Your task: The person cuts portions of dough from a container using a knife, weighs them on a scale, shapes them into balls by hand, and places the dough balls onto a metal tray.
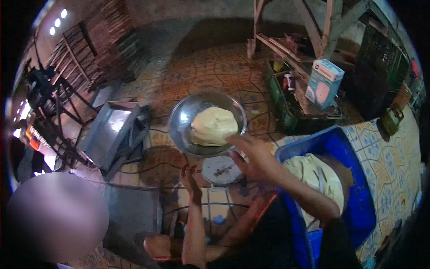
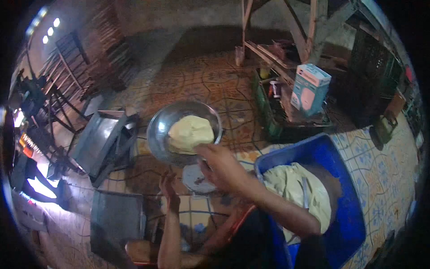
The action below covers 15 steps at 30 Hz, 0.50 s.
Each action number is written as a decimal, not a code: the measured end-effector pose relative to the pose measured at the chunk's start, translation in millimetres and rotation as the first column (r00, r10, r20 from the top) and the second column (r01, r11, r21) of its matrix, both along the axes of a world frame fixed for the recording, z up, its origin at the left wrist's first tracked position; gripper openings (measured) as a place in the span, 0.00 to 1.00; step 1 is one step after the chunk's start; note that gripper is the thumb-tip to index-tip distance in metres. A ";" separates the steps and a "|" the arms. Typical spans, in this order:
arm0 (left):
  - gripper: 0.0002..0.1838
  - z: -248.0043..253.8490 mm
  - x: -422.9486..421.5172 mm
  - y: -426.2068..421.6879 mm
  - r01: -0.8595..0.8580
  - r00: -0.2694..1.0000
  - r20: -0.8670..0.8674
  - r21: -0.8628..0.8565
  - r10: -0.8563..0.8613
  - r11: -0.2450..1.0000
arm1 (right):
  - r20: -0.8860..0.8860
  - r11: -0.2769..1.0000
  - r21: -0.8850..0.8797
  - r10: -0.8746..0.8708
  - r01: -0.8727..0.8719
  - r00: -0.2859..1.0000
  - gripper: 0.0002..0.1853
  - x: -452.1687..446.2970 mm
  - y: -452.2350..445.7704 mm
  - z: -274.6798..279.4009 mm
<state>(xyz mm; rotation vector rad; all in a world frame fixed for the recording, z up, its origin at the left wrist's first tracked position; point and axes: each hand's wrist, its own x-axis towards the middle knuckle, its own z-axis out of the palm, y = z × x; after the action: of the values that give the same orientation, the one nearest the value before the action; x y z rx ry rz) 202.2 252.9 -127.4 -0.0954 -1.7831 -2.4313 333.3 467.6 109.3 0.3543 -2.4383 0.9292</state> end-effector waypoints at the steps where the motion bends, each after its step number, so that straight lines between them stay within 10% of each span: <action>1: 0.23 20.9 10.9 -1.3 -0.092 0.995 -0.024 0.078 0.094 0.993 | -0.095 0.996 0.067 0.067 -0.060 0.993 0.20 -42.2 -6.9 -4.6; 3: 0.22 125.8 16.4 20.2 -0.117 0.982 0.177 0.297 0.066 0.948 | 0.066 0.947 0.265 0.171 -0.182 0.983 0.20 -109.0 -19.9 -20.2; 7: 0.22 160.2 -28.0 50.1 -0.162 0.987 -0.002 0.032 0.162 0.986 | -0.033 0.610 0.788 -0.091 0.082 0.995 0.17 -159.2 -48.2 -60.7; 9: 0.19 167.8 -29.1 57.2 -0.247 0.969 0.007 -0.083 0.248 0.966 | 0.241 0.959 0.281 -0.088 0.018 0.966 0.15 -168.0 -48.2 -60.3; 11: 0.19 182.2 -19.2 56.0 -0.263 0.948 0.076 -0.364 0.310 0.894 | 0.264 0.998 0.012 -0.055 0.054 0.963 0.14 -168.0 -35.4 -52.0; 13: 0.18 137.3 -52.8 60.2 -0.344 0.920 0.004 -0.470 0.392 0.813 | 0.214 0.687 -0.726 0.176 0.036 0.961 0.19 -175.3 -13.6 -59.4; 15: 0.16 116.7 -67.3 64.8 -0.442 0.876 -0.037 -0.461 0.481 0.769 | -0.119 0.907 -0.369 0.170 -0.202 0.978 0.20 -163.7 28.7 -32.0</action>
<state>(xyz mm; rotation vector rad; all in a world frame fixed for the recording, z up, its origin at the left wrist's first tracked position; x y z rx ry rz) 134.9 317.7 -10.8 0.3696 -2.0785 -1.6655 169.6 496.4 77.3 0.4787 -2.1101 1.4108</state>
